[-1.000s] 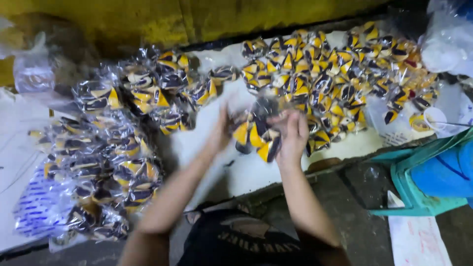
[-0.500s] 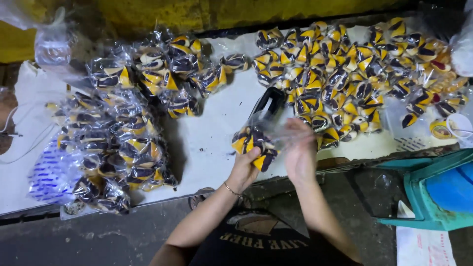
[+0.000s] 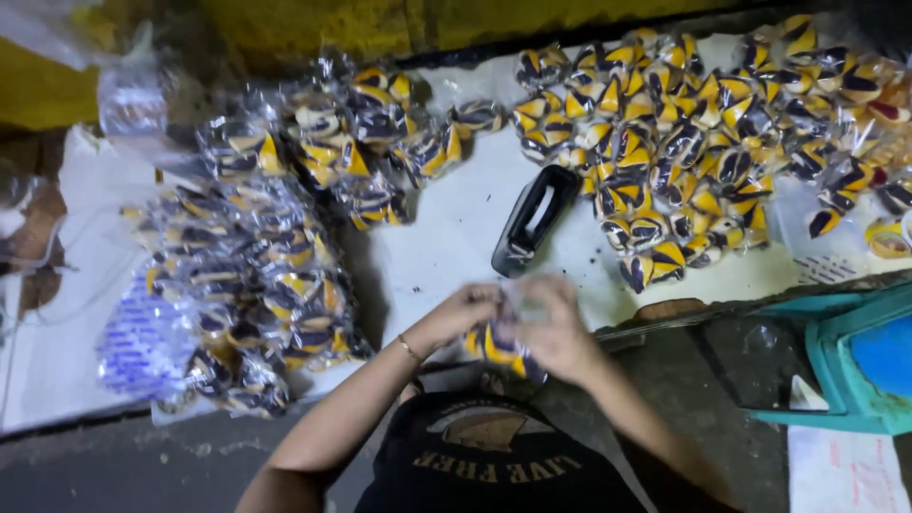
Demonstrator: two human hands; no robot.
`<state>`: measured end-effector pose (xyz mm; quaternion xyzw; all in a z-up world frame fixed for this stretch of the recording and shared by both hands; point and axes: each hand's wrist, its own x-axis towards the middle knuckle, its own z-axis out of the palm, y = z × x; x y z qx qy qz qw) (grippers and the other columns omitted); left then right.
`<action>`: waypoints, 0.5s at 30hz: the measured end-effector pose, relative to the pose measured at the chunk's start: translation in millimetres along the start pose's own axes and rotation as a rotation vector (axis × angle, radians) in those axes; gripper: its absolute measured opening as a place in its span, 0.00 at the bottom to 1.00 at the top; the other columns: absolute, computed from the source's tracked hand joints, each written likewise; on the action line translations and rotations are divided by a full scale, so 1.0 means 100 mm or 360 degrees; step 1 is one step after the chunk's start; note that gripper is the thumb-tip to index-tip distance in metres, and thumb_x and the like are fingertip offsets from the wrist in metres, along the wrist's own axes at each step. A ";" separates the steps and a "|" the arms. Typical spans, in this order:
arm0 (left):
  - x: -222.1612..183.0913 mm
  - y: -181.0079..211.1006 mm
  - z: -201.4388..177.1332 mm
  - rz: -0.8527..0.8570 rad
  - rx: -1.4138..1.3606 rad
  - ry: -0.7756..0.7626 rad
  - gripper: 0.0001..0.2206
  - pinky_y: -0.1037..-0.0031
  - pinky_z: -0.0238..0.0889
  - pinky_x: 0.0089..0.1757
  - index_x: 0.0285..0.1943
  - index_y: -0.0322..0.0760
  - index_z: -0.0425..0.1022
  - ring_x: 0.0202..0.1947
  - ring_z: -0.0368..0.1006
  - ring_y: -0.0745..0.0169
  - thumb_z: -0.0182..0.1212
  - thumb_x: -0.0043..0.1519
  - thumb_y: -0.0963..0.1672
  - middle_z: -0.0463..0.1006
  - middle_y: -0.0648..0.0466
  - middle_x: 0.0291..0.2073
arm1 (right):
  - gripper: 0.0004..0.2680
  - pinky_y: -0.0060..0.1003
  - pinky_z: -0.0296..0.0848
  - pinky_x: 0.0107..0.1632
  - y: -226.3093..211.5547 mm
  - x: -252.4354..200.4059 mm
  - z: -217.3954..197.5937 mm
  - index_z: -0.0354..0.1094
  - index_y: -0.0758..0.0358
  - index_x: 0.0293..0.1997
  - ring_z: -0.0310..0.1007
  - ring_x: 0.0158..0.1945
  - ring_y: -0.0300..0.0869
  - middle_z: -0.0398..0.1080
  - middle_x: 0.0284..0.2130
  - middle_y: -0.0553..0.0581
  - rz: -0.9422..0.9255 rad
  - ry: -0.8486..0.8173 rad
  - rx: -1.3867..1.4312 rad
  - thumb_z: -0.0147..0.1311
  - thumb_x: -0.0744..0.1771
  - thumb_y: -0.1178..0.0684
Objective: Sealing small plastic bags containing pastries using a manual tape dispenser at a packaging station.
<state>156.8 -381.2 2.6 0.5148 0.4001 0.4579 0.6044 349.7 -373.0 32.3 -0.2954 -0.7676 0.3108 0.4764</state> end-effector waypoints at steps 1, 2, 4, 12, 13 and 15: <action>-0.05 -0.06 -0.07 -0.0135 0.0125 -0.0094 0.05 0.60 0.66 0.46 0.38 0.38 0.79 0.38 0.75 0.54 0.62 0.56 0.42 0.78 0.51 0.31 | 0.14 0.50 0.60 0.63 0.11 -0.13 0.09 0.76 0.59 0.47 0.67 0.59 0.56 0.69 0.52 0.61 -0.0023 -0.0064 -0.0104 0.71 0.60 0.54; -0.12 -0.14 -0.12 -0.0276 0.0245 -0.0190 0.08 0.57 0.66 0.46 0.37 0.35 0.77 0.40 0.75 0.47 0.67 0.53 0.43 0.77 0.47 0.33 | 0.09 0.48 0.62 0.58 0.21 -0.28 0.18 0.75 0.57 0.41 0.68 0.54 0.53 0.71 0.45 0.57 -0.0035 -0.0129 -0.0209 0.69 0.61 0.52; -0.33 -0.08 -0.16 -0.0228 0.0439 -0.0123 0.09 0.62 0.69 0.43 0.34 0.36 0.78 0.35 0.76 0.49 0.65 0.59 0.47 0.78 0.50 0.29 | 0.05 0.45 0.63 0.51 0.32 -0.56 0.35 0.74 0.54 0.33 0.70 0.46 0.49 0.73 0.35 0.51 -0.0041 -0.0219 -0.0375 0.67 0.63 0.50; -0.69 0.28 -0.25 -0.0118 0.0541 -0.0209 0.11 0.72 0.65 0.33 0.39 0.38 0.85 0.24 0.71 0.64 0.78 0.52 0.46 0.78 0.53 0.18 | 0.04 0.28 0.74 0.26 0.06 -0.76 0.58 0.77 0.67 0.36 0.73 0.28 0.37 0.80 0.33 0.59 0.1223 -0.0178 0.0620 0.66 0.64 0.58; -0.71 0.25 -0.30 -0.0133 0.0479 -0.0210 0.09 0.67 0.67 0.38 0.39 0.34 0.84 0.30 0.74 0.58 0.74 0.56 0.44 0.81 0.48 0.25 | 0.05 0.34 0.76 0.34 -0.04 -0.69 0.52 0.75 0.68 0.41 0.75 0.34 0.40 0.80 0.36 0.61 0.1241 -0.0274 0.0544 0.61 0.66 0.57; -0.70 0.24 -0.36 -0.0139 0.0412 -0.0208 0.07 0.62 0.69 0.43 0.39 0.29 0.82 0.36 0.78 0.51 0.69 0.61 0.42 0.83 0.43 0.32 | 0.07 0.40 0.79 0.41 -0.01 -0.66 0.42 0.74 0.69 0.46 0.77 0.40 0.43 0.80 0.39 0.64 0.1254 -0.0376 0.0459 0.57 0.67 0.57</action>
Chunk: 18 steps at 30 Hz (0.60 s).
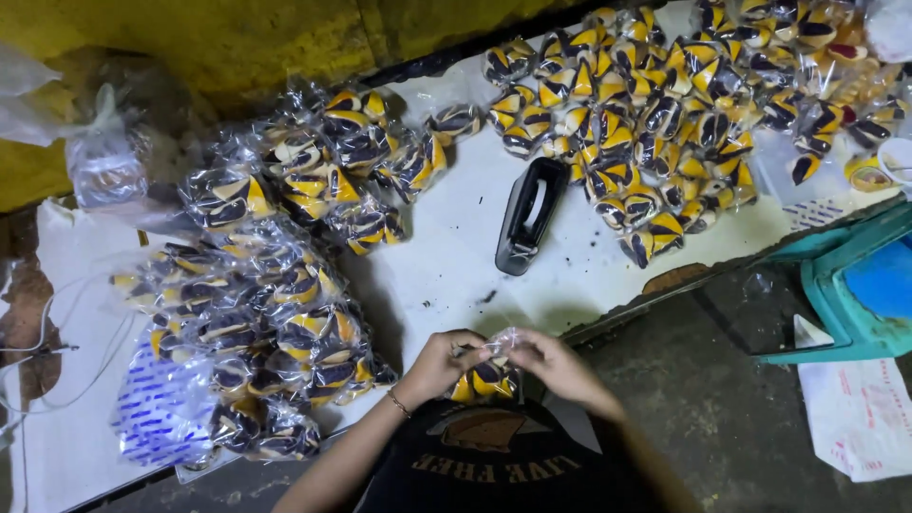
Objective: Sealing small plastic bags containing pastries using a manual tape dispenser at a packaging station.
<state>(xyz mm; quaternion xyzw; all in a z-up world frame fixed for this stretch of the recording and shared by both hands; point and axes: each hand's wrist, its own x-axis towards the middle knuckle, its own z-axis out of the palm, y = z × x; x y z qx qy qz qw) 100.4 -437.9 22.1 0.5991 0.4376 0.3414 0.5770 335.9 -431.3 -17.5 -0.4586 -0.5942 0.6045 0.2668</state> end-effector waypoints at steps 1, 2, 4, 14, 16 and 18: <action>0.00 0.01 -0.02 0.0155 -0.0020 -0.0061 0.06 0.56 0.68 0.46 0.39 0.28 0.82 0.42 0.77 0.43 0.67 0.61 0.41 0.83 0.40 0.38 | 0.07 0.39 0.77 0.45 0.12 0.02 -0.05 0.71 0.67 0.50 0.76 0.42 0.41 0.79 0.39 0.61 0.0011 0.0117 0.0100 0.55 0.68 0.58; 0.01 0.01 -0.03 0.0310 -0.0040 -0.0120 0.04 0.50 0.67 0.50 0.39 0.27 0.81 0.49 0.76 0.34 0.66 0.62 0.39 0.83 0.37 0.43 | 0.08 0.38 0.75 0.50 0.25 0.04 -0.11 0.69 0.65 0.53 0.75 0.44 0.39 0.79 0.39 0.58 0.0021 0.0234 0.0199 0.53 0.69 0.59; -0.02 0.11 0.03 0.0469 0.0045 -0.0165 0.03 0.49 0.65 0.52 0.40 0.29 0.81 0.53 0.74 0.33 0.65 0.62 0.39 0.81 0.39 0.47 | 0.13 0.42 0.74 0.51 0.53 0.13 0.05 0.63 0.64 0.56 0.75 0.46 0.45 0.77 0.42 0.61 -0.0025 0.0185 0.0353 0.54 0.66 0.63; -0.02 -0.03 0.37 -0.0274 -0.0345 -0.0062 0.13 0.58 0.69 0.46 0.48 0.25 0.81 0.40 0.74 0.46 0.71 0.58 0.41 0.77 0.39 0.32 | 0.07 0.34 0.75 0.43 0.25 -0.26 -0.03 0.71 0.65 0.39 0.78 0.33 0.38 0.78 0.29 0.53 -0.0125 0.0185 0.0008 0.68 0.63 0.59; 0.03 0.03 0.41 -0.0314 -0.0012 -0.0040 0.11 0.59 0.72 0.45 0.46 0.28 0.81 0.40 0.77 0.42 0.71 0.56 0.39 0.80 0.40 0.31 | 0.05 0.39 0.76 0.44 0.12 -0.30 -0.08 0.75 0.61 0.41 0.79 0.36 0.44 0.78 0.30 0.54 -0.0263 0.0112 -0.0394 0.64 0.65 0.57; -0.02 0.08 0.52 -0.0376 0.0313 -0.0014 0.09 0.60 0.75 0.45 0.43 0.30 0.82 0.40 0.80 0.39 0.71 0.54 0.38 0.83 0.41 0.31 | 0.05 0.43 0.76 0.45 0.16 -0.36 -0.13 0.78 0.57 0.44 0.80 0.39 0.51 0.78 0.32 0.56 -0.0400 0.0023 -0.0786 0.60 0.66 0.55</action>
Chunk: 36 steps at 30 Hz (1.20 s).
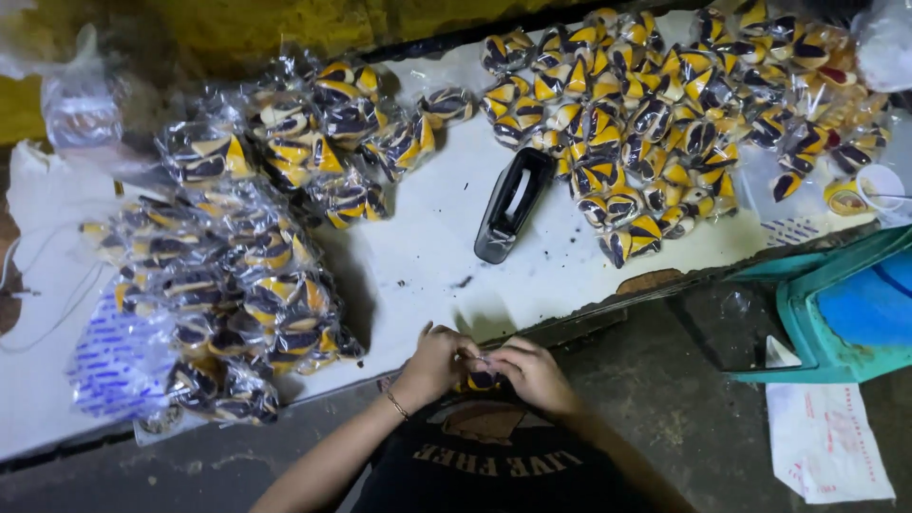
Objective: Sealing small plastic bags containing pastries using a manual tape dispenser at a packaging station.
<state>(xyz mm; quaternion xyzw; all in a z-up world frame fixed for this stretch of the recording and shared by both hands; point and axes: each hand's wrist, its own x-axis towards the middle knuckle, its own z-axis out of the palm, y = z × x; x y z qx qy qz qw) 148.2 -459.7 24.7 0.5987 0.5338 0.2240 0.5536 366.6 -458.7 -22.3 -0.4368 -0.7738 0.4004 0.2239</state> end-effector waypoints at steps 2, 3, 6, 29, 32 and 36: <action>-0.07 0.07 0.13 0.0031 0.0775 -0.0004 0.02 0.39 0.42 0.60 0.36 0.47 0.81 0.48 0.73 0.48 0.64 0.61 0.44 0.80 0.55 0.31 | 0.03 0.44 0.75 0.46 0.21 -0.07 0.01 0.79 0.56 0.39 0.79 0.40 0.50 0.78 0.32 0.54 0.0183 -0.0111 0.0004 0.63 0.65 0.53; -0.07 0.05 0.19 0.0015 0.0767 0.0011 0.02 0.39 0.42 0.60 0.36 0.47 0.81 0.48 0.73 0.48 0.64 0.61 0.44 0.80 0.55 0.31 | 0.03 0.44 0.75 0.46 0.34 -0.08 0.02 0.79 0.56 0.39 0.79 0.40 0.50 0.78 0.32 0.54 0.0173 -0.0133 0.0006 0.63 0.65 0.53; 0.01 -0.13 0.49 -0.0238 0.0473 -0.0061 0.07 0.37 0.48 0.59 0.47 0.44 0.75 0.57 0.62 0.43 0.56 0.66 0.46 0.67 0.53 0.45 | 0.07 0.46 0.72 0.51 0.69 -0.12 0.12 0.73 0.66 0.31 0.74 0.47 0.53 0.73 0.42 0.60 0.0150 -0.0177 0.0228 0.57 0.68 0.56; 0.79 -0.22 0.43 0.0143 -0.0309 0.1221 0.07 0.61 0.67 0.34 0.46 0.41 0.67 0.30 0.73 0.46 0.58 0.62 0.41 0.75 0.44 0.26 | 0.07 0.37 0.73 0.38 0.54 1.52 -0.22 0.81 0.51 0.34 0.76 0.33 0.43 0.76 0.25 0.51 0.0390 0.0680 0.0158 0.70 0.61 0.44; 0.92 -0.39 0.45 0.0129 -0.0271 0.1159 0.08 0.61 0.67 0.34 0.45 0.42 0.65 0.30 0.73 0.47 0.59 0.61 0.41 0.75 0.44 0.26 | 0.06 0.43 0.75 0.41 1.01 1.36 -0.31 0.80 0.47 0.34 0.77 0.36 0.49 0.73 0.27 0.51 0.0472 0.0603 -0.0350 0.67 0.61 0.43; 1.07 -0.41 0.38 0.0097 -0.0258 0.1103 0.07 0.62 0.66 0.34 0.43 0.41 0.64 0.30 0.73 0.47 0.57 0.61 0.41 0.75 0.45 0.26 | 0.04 0.37 0.68 0.47 0.62 1.01 -0.41 0.80 0.58 0.32 0.74 0.43 0.49 0.73 0.33 0.55 -0.0007 0.0579 0.0197 0.70 0.62 0.54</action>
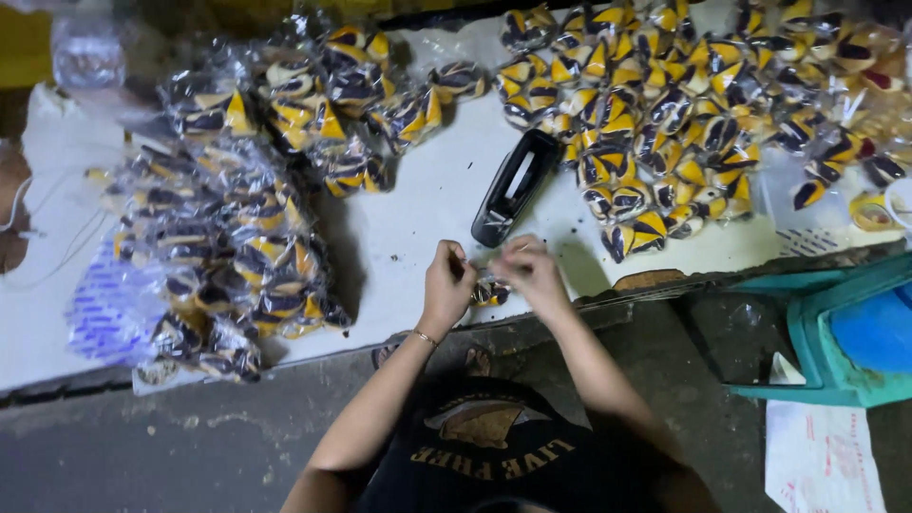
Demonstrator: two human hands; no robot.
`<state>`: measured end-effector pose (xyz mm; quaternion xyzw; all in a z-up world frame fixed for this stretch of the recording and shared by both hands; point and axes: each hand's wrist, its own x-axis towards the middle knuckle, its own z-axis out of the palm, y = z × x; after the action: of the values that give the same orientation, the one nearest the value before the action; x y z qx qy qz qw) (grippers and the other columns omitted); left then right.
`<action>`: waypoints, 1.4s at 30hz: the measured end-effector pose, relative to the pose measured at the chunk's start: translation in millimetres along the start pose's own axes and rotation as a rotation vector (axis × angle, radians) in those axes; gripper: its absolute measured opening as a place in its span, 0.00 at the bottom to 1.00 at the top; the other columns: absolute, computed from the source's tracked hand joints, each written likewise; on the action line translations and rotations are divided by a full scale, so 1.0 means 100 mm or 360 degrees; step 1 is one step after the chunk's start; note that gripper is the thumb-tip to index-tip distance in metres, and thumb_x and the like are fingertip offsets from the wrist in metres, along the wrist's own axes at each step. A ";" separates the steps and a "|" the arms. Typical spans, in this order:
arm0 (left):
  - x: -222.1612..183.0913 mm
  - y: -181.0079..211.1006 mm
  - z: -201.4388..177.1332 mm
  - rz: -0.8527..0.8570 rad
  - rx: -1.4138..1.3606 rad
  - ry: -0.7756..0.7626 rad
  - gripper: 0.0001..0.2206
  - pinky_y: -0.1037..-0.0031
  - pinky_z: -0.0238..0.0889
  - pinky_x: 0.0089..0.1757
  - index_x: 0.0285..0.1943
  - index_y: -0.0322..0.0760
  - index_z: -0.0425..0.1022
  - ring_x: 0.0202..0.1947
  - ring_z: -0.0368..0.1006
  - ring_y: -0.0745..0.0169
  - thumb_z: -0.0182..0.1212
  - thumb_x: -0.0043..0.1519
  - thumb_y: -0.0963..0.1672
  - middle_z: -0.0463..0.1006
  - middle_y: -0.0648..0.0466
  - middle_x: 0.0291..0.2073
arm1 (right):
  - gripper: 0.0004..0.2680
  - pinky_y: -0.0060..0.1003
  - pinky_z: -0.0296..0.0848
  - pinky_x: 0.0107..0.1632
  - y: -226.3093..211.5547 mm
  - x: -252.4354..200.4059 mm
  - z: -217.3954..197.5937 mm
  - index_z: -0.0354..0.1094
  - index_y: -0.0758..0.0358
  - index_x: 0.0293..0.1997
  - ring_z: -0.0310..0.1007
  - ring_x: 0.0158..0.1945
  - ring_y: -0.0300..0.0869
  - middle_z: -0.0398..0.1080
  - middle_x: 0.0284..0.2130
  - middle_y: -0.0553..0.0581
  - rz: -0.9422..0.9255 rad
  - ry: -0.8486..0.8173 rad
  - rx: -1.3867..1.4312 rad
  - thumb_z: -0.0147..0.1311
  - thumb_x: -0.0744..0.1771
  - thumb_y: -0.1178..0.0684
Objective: Sealing small plastic bags containing pastries using a manual tape dispenser at a packaging station.
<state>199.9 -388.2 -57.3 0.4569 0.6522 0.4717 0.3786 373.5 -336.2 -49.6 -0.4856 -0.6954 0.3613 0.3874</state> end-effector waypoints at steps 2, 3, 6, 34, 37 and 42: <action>0.06 -0.05 0.05 -0.0093 -0.0076 -0.0014 0.09 0.61 0.66 0.35 0.43 0.41 0.63 0.31 0.73 0.48 0.60 0.60 0.42 0.76 0.46 0.28 | 0.04 0.48 0.65 0.57 -0.37 -0.17 -0.04 0.81 0.59 0.35 0.68 0.52 0.54 0.67 0.47 0.55 -0.0014 -0.0186 0.0006 0.67 0.64 0.52; 0.03 0.07 0.01 -0.0089 -0.0077 -0.0038 0.09 0.61 0.66 0.35 0.43 0.41 0.63 0.31 0.73 0.48 0.60 0.60 0.42 0.76 0.46 0.28 | 0.04 0.48 0.65 0.57 -0.44 -0.20 -0.03 0.81 0.59 0.35 0.68 0.52 0.54 0.67 0.47 0.55 -0.0002 -0.0166 -0.0001 0.67 0.64 0.52; 0.05 0.40 -0.11 0.0250 -0.0125 -0.0008 0.07 0.63 0.66 0.35 0.36 0.39 0.63 0.28 0.70 0.48 0.58 0.60 0.39 0.71 0.46 0.24 | 0.04 0.52 0.64 0.62 -0.65 -0.17 0.00 0.78 0.60 0.39 0.64 0.58 0.61 0.60 0.56 0.60 -0.0179 0.0102 -0.0171 0.63 0.64 0.56; 4.15 0.09 -0.32 0.0518 0.1752 -0.0019 0.16 0.41 0.45 0.59 0.50 0.49 0.76 0.64 0.60 0.43 0.61 0.59 0.55 0.79 0.51 0.48 | 0.20 0.59 0.61 0.67 -0.34 1.64 -0.23 0.68 0.64 0.54 0.56 0.67 0.68 0.51 0.65 0.70 -0.0406 0.0911 -0.0627 0.73 0.60 0.60; 4.13 0.27 -0.20 0.0771 0.1177 -0.0292 0.08 0.46 0.53 0.53 0.44 0.54 0.76 0.50 0.70 0.45 0.55 0.66 0.52 0.81 0.55 0.33 | 0.20 0.62 0.59 0.68 -0.47 1.52 -0.06 0.67 0.62 0.59 0.50 0.71 0.70 0.45 0.69 0.71 -0.0256 0.0828 -0.0377 0.69 0.62 0.59; 2.93 1.09 -0.21 0.1146 0.0520 -0.0370 0.07 0.54 0.70 0.44 0.46 0.42 0.70 0.39 0.78 0.40 0.50 0.71 0.46 0.81 0.45 0.32 | 0.26 0.51 0.67 0.65 -0.43 1.32 0.10 0.62 0.60 0.65 0.62 0.67 0.60 0.61 0.61 0.66 0.0027 0.0789 0.0347 0.72 0.61 0.59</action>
<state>119.7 -99.7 34.6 0.7604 0.4697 0.4095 0.1829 317.9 -222.6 8.4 -0.5205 -0.5323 0.3072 0.5927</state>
